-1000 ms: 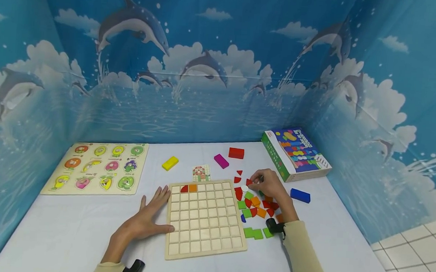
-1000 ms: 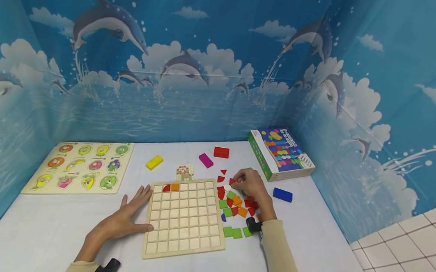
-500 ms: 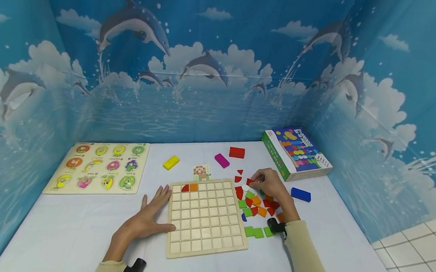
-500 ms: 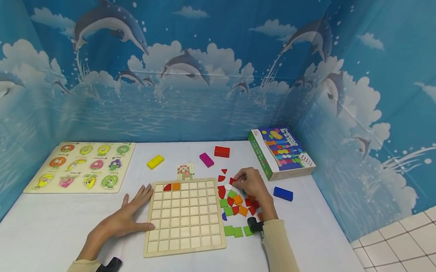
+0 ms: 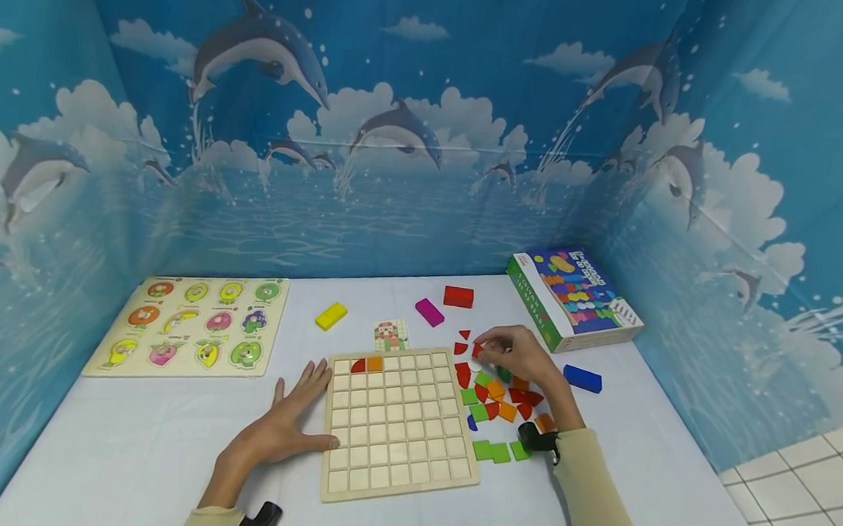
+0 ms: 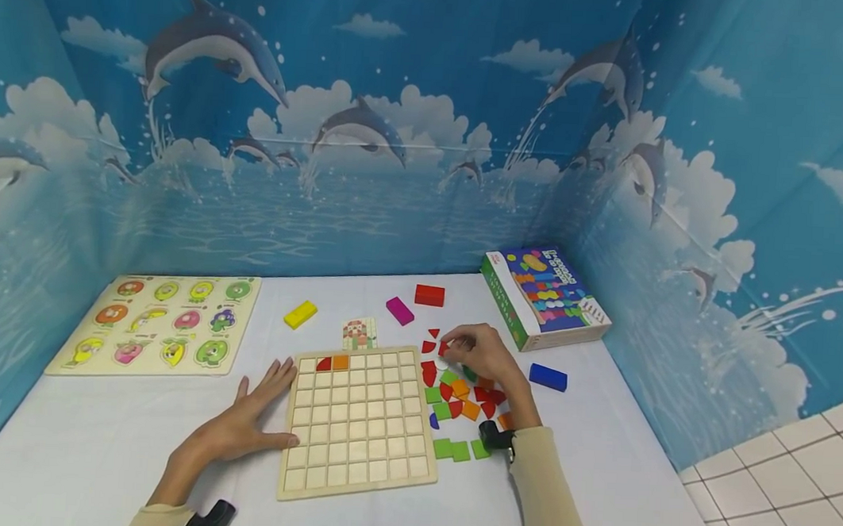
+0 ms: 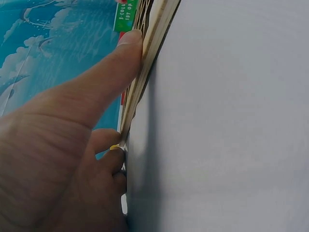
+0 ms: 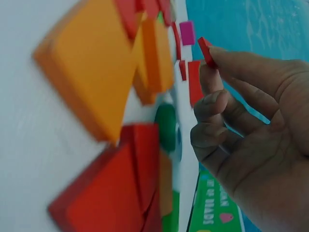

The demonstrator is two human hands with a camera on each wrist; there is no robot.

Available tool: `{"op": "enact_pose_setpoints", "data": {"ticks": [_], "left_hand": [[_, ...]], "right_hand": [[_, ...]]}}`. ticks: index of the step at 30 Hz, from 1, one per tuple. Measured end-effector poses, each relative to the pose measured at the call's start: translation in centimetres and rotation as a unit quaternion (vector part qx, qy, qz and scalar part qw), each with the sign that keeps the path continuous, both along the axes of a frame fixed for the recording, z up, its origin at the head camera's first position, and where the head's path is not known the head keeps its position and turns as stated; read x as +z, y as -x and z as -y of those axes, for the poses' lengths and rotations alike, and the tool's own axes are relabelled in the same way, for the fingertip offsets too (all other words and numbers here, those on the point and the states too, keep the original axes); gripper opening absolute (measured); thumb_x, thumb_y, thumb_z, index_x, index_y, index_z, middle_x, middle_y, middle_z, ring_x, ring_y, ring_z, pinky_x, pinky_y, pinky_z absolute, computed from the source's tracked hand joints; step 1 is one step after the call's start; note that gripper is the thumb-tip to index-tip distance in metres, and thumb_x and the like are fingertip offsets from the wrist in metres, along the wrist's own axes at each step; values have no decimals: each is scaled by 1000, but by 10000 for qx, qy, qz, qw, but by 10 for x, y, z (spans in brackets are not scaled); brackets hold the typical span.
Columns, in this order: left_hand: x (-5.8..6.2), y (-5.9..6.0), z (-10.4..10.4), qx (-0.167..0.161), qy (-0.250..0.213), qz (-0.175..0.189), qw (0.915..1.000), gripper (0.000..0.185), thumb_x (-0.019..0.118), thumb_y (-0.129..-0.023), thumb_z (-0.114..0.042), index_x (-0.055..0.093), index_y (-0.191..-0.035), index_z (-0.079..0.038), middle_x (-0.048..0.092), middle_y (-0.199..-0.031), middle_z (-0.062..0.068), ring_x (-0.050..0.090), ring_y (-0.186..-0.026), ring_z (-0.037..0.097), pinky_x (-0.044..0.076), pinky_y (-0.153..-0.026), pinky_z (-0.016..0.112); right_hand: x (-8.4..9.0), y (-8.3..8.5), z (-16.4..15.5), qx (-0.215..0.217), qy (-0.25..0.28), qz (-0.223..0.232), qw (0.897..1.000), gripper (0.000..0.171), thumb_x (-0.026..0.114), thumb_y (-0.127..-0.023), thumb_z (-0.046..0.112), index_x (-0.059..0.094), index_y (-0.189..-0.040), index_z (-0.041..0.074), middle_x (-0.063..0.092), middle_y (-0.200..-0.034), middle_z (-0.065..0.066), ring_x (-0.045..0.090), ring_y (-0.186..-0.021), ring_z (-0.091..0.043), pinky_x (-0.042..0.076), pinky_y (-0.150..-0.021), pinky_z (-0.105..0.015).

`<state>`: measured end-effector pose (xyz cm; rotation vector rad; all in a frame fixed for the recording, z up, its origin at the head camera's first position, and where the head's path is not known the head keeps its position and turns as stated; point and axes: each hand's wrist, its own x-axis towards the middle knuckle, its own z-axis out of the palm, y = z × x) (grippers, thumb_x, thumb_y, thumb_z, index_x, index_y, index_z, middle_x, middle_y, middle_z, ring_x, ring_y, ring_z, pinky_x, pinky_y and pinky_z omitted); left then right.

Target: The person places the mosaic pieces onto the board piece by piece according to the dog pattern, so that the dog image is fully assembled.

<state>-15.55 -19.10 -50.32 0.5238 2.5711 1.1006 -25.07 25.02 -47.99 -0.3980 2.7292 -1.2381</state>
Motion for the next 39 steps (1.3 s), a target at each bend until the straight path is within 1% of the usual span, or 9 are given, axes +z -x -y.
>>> {"op": "enact_pose_setpoints", "data": {"ticks": [3, 7, 12, 15, 20, 24, 31, 36, 39], "left_hand": [[-1, 0, 0, 16, 117, 38, 9999, 122, 93, -84, -40, 16, -173, -8, 5, -181, 13, -5, -167, 39, -23, -126, 67], [-2, 1, 0, 5, 156, 8, 9999, 121, 93, -85, -40, 16, -173, -9, 4, -181, 12, -5, -167, 38, -24, -126, 66], [-1, 2, 2, -33, 141, -19, 9999, 122, 93, -85, -41, 15, -173, -8, 3, -182, 12, -7, -167, 38, -24, -126, 66], [-2, 2, 3, -36, 152, -16, 9999, 122, 92, -85, -41, 15, -173, -8, 4, -182, 12, -7, -167, 38, -24, -126, 66], [-3, 3, 3, -32, 99, -33, 9999, 122, 93, -85, -41, 15, -173, -8, 4, -182, 12, -7, -167, 38, -25, -126, 66], [-4, 3, 2, -31, 74, -38, 10000, 122, 92, -85, -41, 15, -173, -8, 4, -182, 12, -6, -167, 38, -25, -126, 66], [-5, 3, 0, 18, 113, -14, 9999, 122, 93, -84, -41, 16, -173, -9, 5, -182, 11, -5, -167, 37, -24, -127, 65], [-4, 3, 1, -7, 116, -20, 9999, 121, 92, -85, -41, 16, -173, -8, 4, -182, 12, -5, -167, 37, -23, -127, 66], [-4, 3, 2, -10, 114, -42, 9999, 121, 92, -86, -41, 16, -173, -8, 4, -182, 12, -6, -167, 37, -23, -127, 66]], "right_hand": [[3, -2, 7, 308, 167, -134, 9993, 21, 77, -100, 7, 81, -120, 3, 76, -95, -4, 64, -87, -21, 58, -78, -21], [7, -5, 23, 535, 388, -160, 9977, 19, 76, -101, 8, 82, -118, 3, 79, -99, -5, 65, -86, -20, 59, -77, -22], [9, -7, 55, 808, 764, -192, 9936, 13, 79, -99, 7, 84, -110, 3, 81, -98, -8, 71, -83, -23, 61, -72, -23], [10, -7, 78, 884, 867, -198, 9921, 9, 81, -97, 8, 85, -104, 4, 81, -95, -7, 71, -80, -22, 60, -69, -24], [6, -2, 113, 898, 735, -192, 9931, 3, 86, -92, 9, 86, -93, 7, 80, -88, -1, 68, -75, -13, 59, -66, -26], [0, 2, 130, 883, 659, -197, 9937, 5, 87, -91, 5, 84, -86, 4, 78, -81, -3, 67, -69, -9, 59, -63, -26], [-5, 7, 140, 748, 444, -181, 9960, 9, 86, -91, 4, 83, -82, 2, 76, -74, -4, 66, -64, -12, 54, -56, -24], [-4, 8, 144, 753, 409, -168, 9962, 10, 86, -90, 3, 83, -81, 2, 76, -72, -5, 64, -63, -10, 54, -56, -23], [-4, 9, 144, 753, 410, -157, 9962, 7, 86, -90, 4, 84, -84, 1, 76, -73, -5, 64, -63, -9, 54, -57, -24]]}}
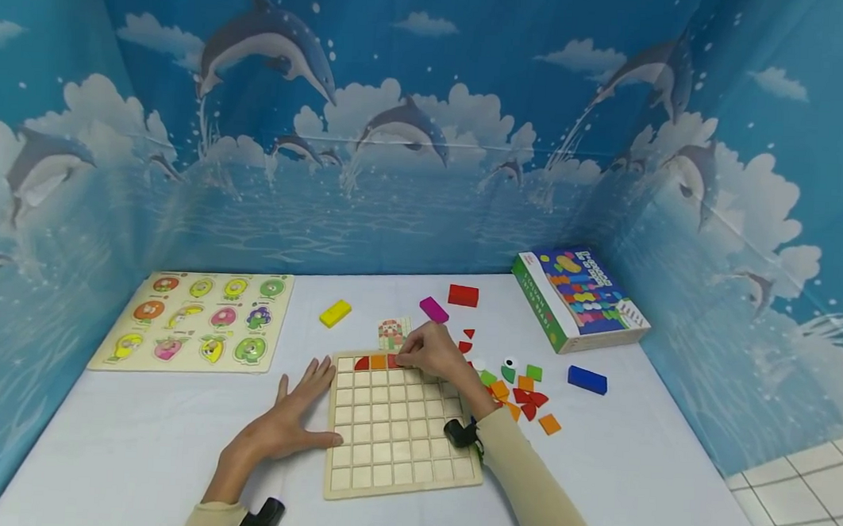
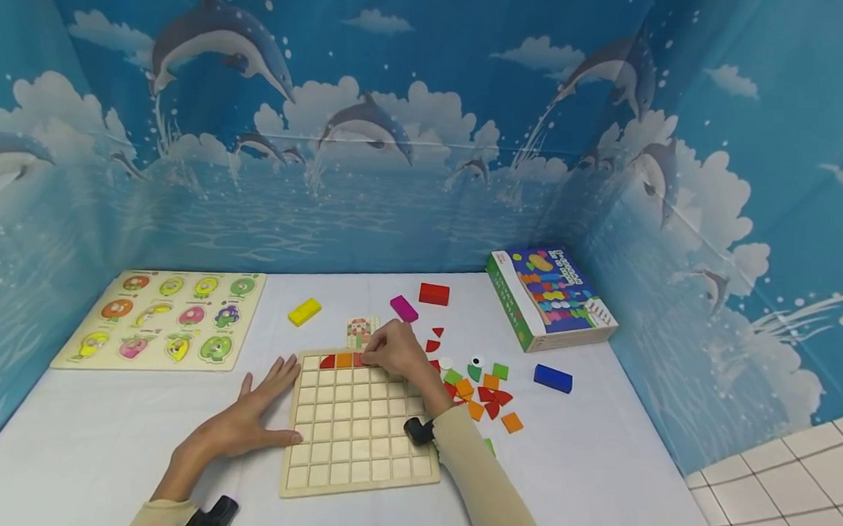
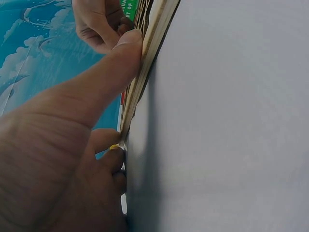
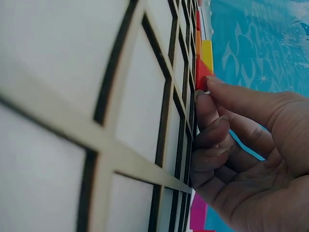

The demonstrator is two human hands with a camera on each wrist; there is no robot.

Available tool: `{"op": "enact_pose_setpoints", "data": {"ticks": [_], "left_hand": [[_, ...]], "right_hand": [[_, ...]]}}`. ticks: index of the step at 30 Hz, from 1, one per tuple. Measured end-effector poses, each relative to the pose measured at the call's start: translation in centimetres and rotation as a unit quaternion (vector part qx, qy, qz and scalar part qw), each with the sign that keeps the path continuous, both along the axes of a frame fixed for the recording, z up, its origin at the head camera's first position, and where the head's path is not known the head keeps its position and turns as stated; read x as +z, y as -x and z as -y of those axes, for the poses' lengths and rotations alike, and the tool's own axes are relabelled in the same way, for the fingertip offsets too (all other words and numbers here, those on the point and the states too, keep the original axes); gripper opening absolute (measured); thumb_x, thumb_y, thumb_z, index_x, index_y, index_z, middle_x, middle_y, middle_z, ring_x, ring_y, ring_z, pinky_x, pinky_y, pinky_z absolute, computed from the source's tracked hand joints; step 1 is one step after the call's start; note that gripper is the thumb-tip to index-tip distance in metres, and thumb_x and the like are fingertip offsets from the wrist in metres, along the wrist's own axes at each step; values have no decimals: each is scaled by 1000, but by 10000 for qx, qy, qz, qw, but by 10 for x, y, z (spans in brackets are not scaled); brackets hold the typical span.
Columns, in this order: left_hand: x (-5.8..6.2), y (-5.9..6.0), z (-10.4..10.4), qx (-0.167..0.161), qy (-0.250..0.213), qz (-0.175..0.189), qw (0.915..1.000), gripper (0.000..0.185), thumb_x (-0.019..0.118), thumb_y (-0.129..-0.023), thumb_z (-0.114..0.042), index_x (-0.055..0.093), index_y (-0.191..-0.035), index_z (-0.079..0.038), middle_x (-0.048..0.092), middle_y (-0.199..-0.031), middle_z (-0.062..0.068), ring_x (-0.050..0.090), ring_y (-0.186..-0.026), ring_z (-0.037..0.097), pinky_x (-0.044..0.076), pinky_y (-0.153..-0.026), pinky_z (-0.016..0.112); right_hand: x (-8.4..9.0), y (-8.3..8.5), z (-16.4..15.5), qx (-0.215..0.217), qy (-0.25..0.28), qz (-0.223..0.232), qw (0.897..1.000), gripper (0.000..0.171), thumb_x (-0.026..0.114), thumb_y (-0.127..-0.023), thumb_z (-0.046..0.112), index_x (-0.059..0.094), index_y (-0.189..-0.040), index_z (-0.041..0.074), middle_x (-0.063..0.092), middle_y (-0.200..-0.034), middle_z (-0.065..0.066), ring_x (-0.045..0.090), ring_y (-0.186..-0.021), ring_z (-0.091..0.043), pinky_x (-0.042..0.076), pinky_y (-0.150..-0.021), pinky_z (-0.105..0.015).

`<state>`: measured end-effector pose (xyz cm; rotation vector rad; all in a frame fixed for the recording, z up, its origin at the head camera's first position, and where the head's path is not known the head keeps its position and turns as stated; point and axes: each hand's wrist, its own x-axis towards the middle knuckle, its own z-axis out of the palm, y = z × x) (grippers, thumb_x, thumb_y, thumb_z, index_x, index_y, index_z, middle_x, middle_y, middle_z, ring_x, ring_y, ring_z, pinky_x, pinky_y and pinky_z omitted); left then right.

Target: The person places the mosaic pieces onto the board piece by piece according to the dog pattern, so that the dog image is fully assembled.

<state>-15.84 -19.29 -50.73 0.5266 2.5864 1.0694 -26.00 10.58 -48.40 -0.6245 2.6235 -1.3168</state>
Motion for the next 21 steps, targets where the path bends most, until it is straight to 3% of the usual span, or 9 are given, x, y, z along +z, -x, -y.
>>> {"op": "enact_pose_setpoints", "data": {"ticks": [6, 21], "left_hand": [[1, 1, -1, -22, -40, 4, 10000, 121, 93, -85, -40, 16, -173, -7, 5, -181, 13, -5, -167, 38, -23, -126, 67], [2, -1, 0, 10, 32, 49, 10000, 120, 92, -86, -40, 16, -173, -9, 4, -182, 11, -6, -167, 37, -23, -127, 66]], "right_hand": [[1, 1, -1, 47, -59, 118, 9999, 7, 84, -93, 3, 85, -99, 1, 77, -82, -5, 64, -70, -10, 55, -62, -24], [5, -5, -1, 246, -272, 157, 9992, 9, 79, -97, 3, 86, -102, 1, 80, -97, -9, 69, -86, -14, 60, -72, -27]]}}
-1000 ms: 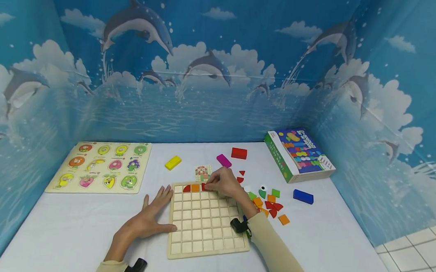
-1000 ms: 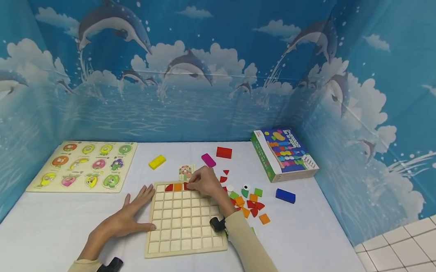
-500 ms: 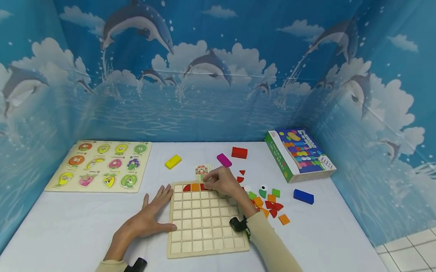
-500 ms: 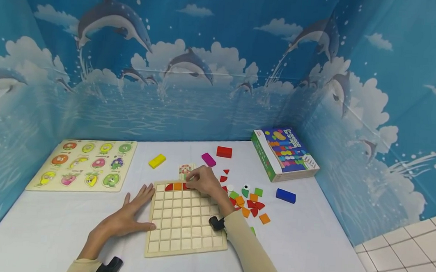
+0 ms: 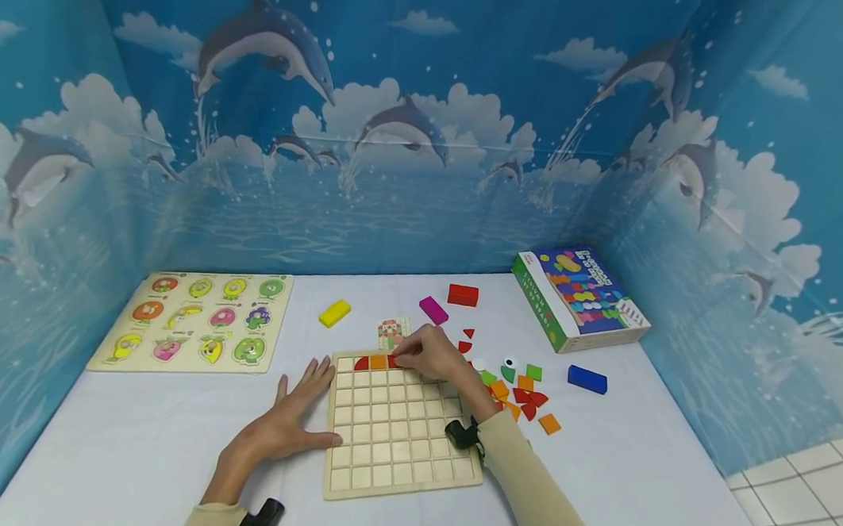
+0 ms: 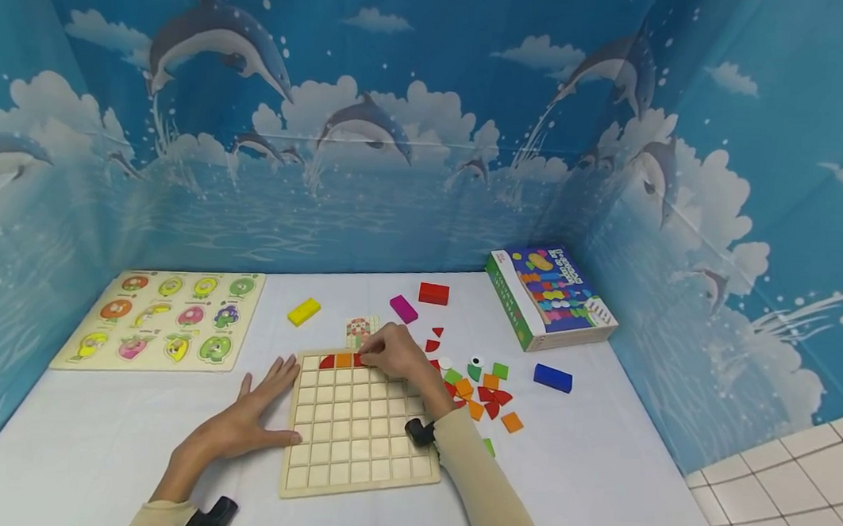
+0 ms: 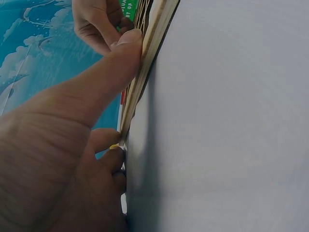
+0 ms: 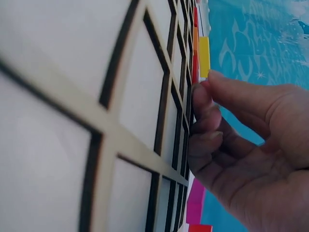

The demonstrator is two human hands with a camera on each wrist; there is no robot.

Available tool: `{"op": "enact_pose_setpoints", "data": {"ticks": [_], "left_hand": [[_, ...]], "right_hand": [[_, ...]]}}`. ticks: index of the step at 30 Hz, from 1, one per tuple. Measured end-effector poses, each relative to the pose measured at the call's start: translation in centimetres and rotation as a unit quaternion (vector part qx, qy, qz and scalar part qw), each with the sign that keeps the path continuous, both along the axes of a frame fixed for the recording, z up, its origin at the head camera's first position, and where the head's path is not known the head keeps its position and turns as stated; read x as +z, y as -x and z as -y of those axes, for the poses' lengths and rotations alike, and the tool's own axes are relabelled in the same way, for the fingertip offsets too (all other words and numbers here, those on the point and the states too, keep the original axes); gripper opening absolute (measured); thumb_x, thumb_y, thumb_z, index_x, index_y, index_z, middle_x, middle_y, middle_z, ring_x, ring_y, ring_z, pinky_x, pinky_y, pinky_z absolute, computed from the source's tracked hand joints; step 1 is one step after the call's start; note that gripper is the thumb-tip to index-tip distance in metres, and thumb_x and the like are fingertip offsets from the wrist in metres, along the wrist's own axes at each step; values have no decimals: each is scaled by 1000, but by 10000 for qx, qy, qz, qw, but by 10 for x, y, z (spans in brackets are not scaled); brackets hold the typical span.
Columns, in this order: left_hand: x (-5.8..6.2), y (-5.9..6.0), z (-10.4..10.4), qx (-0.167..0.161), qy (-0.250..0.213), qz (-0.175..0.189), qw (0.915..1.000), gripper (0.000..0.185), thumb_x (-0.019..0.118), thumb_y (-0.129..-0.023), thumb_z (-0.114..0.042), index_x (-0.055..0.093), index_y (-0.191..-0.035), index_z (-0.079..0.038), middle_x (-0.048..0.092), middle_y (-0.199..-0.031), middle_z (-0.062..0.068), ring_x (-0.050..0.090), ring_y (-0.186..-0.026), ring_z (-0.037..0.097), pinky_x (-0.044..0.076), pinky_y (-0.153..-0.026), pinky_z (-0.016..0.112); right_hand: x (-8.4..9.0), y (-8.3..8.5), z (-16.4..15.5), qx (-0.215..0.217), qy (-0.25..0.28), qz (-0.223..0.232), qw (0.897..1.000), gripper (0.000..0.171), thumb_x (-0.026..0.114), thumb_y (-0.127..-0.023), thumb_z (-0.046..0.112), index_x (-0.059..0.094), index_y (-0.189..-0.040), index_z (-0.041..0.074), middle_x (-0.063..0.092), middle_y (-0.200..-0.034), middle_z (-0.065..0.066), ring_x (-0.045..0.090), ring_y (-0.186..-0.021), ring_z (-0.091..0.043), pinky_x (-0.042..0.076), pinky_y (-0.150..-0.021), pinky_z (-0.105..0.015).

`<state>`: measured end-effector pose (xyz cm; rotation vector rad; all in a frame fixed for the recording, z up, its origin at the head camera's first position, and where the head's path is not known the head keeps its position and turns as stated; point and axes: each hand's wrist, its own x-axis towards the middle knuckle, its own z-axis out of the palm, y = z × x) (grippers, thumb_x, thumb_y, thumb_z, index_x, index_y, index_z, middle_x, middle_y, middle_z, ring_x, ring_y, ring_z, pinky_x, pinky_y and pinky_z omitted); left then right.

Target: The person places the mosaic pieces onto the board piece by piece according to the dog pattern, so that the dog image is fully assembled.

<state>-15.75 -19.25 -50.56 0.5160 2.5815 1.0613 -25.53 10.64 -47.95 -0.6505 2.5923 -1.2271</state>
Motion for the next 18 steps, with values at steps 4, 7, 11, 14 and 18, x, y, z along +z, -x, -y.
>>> {"op": "enact_pose_setpoints", "data": {"ticks": [4, 7, 11, 14, 18], "left_hand": [[1, 0, -1, 11, -25, 19, 10000, 121, 93, -85, -39, 16, -173, -9, 4, -182, 11, -6, -167, 37, -24, -126, 66], [0, 1, -1, 15, -41, 11, 10000, 121, 93, -85, -39, 16, -173, -9, 4, -182, 11, -7, -167, 37, -25, -126, 65], [-2, 0, -1, 9, -27, 10, 10000, 121, 93, -85, -39, 16, -173, -9, 4, -182, 11, -6, -167, 37, -24, -126, 65], [-3, 0, 0, -5, -31, 4, 10000, 121, 93, -85, -39, 16, -173, -8, 4, -182, 11, -7, -167, 37, -25, -126, 65], [-2, 0, 0, -27, -32, -76, 10000, 121, 92, -85, -39, 16, -173, -7, 5, -181, 12, -6, -167, 37, -23, -127, 65]], "right_hand": [[1, 0, 0, 107, -109, 11, 9999, 12, 77, -99, 5, 86, -107, 1, 80, -102, -9, 69, -90, -16, 61, -76, -28], [1, 0, -2, 168, -124, -37, 9998, 13, 76, -100, 5, 85, -109, 1, 80, -104, -9, 70, -91, -15, 61, -78, -28], [0, 0, -11, 303, 28, -166, 9994, 14, 75, -101, 6, 84, -111, 1, 80, -106, -8, 69, -89, -13, 61, -78, -26], [1, 0, -24, 340, 224, -329, 9986, 16, 75, -101, 5, 83, -113, -1, 80, -103, -8, 68, -86, -13, 62, -77, -27], [2, 2, -49, -22, 331, -576, 9978, 17, 78, -98, 3, 81, -113, -4, 77, -94, -7, 67, -81, -15, 61, -74, -26]]}}
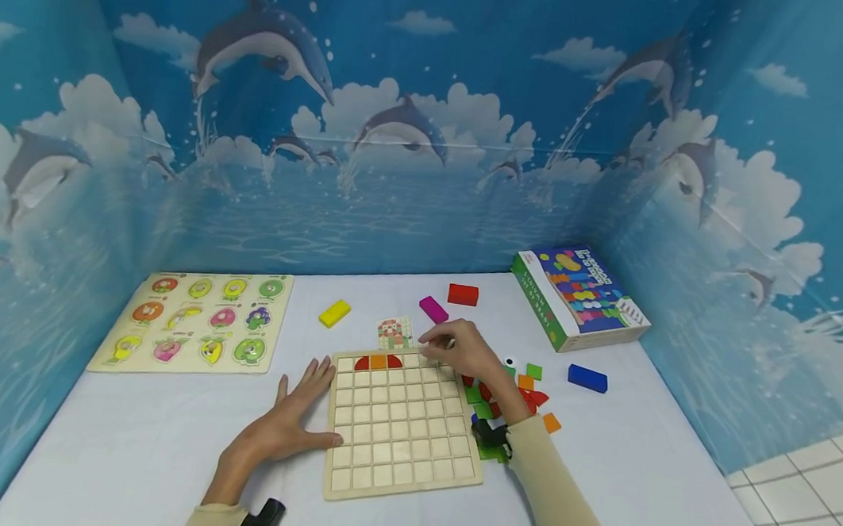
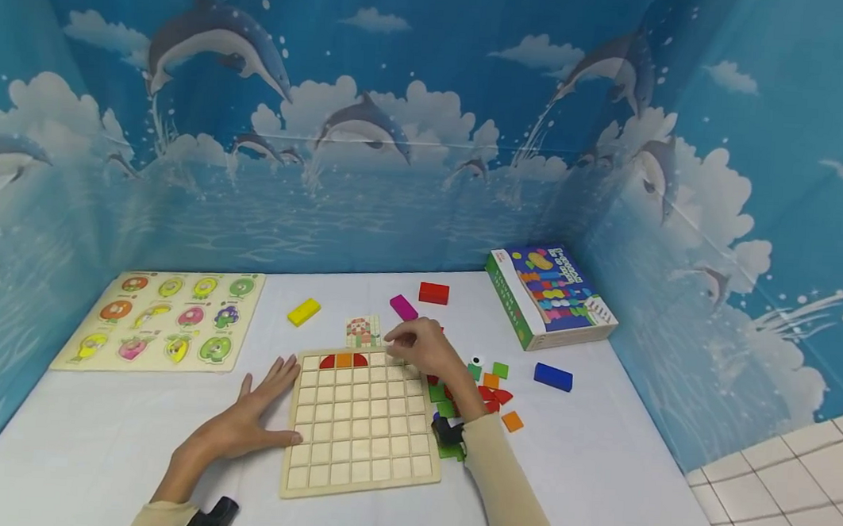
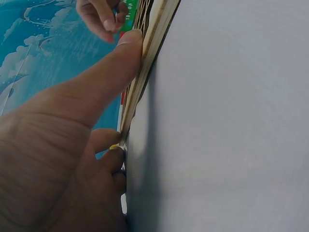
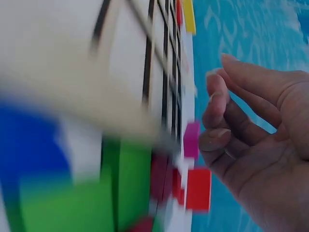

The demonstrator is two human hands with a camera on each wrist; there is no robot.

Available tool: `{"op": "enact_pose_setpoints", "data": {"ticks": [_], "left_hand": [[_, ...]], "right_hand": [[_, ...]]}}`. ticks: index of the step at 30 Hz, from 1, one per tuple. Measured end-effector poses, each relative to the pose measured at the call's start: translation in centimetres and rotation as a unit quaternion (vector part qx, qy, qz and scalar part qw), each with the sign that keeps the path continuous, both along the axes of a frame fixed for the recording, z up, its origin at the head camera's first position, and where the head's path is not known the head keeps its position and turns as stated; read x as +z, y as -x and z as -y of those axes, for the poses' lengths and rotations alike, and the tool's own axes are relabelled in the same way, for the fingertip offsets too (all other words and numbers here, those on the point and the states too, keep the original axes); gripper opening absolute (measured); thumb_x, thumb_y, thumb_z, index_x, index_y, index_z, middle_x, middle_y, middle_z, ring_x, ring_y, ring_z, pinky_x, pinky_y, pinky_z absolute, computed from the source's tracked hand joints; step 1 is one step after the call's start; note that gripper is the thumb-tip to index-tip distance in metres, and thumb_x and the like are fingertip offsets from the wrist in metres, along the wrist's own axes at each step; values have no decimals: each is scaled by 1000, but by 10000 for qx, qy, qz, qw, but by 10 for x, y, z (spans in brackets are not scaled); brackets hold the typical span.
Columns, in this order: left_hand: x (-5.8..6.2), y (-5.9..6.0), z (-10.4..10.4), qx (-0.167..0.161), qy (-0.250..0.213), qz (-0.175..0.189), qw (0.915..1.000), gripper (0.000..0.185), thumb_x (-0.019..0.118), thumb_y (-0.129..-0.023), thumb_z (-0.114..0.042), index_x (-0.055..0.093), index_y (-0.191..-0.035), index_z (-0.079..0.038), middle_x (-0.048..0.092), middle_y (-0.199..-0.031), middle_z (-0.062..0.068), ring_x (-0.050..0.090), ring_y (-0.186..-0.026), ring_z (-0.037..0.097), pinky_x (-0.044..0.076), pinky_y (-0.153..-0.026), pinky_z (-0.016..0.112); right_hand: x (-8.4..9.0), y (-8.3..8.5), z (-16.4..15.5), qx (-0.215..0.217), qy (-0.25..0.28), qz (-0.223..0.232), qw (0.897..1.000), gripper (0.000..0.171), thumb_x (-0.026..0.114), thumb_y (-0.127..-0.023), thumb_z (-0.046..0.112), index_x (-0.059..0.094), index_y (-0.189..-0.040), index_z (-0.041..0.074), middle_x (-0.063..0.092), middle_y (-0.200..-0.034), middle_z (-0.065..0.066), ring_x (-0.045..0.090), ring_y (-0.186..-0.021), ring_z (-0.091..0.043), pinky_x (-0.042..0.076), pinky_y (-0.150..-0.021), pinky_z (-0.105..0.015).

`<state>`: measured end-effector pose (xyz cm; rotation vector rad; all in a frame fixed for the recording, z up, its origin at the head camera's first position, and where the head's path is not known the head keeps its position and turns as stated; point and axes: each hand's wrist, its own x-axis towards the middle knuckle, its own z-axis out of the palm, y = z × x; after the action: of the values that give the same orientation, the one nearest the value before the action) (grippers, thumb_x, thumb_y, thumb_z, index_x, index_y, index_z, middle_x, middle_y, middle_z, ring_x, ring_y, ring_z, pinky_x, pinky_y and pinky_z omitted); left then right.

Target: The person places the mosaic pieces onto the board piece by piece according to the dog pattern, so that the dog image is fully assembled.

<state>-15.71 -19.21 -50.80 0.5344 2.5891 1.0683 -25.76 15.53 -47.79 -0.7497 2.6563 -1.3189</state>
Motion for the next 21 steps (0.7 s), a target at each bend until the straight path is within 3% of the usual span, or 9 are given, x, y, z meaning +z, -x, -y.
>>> {"op": "enact_pose_setpoints", "data": {"ticks": [6, 10, 15, 21], "left_hand": [[0, 0, -1, 19, 24, -32, 10000, 121, 92, -85, -39, 16, -173, -7, 5, -181, 12, -4, -167, 37, -22, -127, 66], [2, 1, -1, 41, 42, 3, 10000, 121, 92, -85, -39, 15, -173, -8, 5, -181, 11, -5, -167, 37, -23, -127, 65], [2, 2, -1, 75, 12, 70, 9999, 121, 93, -85, -38, 15, -174, -9, 5, -182, 10, -6, -168, 36, -24, -127, 64], [2, 2, -2, 31, 66, 55, 10000, 122, 92, -85, -39, 14, -174, -10, 4, -182, 10, -5, -167, 36, -24, -127, 64]], "right_hand": [[-3, 9, -37, -953, 186, 140, 9952, 18, 80, -96, 3, 81, -113, -5, 74, -91, -10, 64, -83, -24, 57, -70, -24], [-4, 14, -50, -1450, 12, 435, 9885, 19, 81, -96, 5, 82, -114, -1, 74, -96, -11, 62, -89, -27, 55, -75, -28], [-10, 18, -59, -1569, -276, 638, 9852, 19, 82, -95, 7, 84, -114, 4, 72, -94, -8, 59, -87, -24, 52, -75, -29], [-13, 17, -60, -1417, -526, 681, 9862, 19, 86, -92, 6, 85, -111, 4, 69, -92, -7, 55, -85, -24, 47, -69, -28]]}}
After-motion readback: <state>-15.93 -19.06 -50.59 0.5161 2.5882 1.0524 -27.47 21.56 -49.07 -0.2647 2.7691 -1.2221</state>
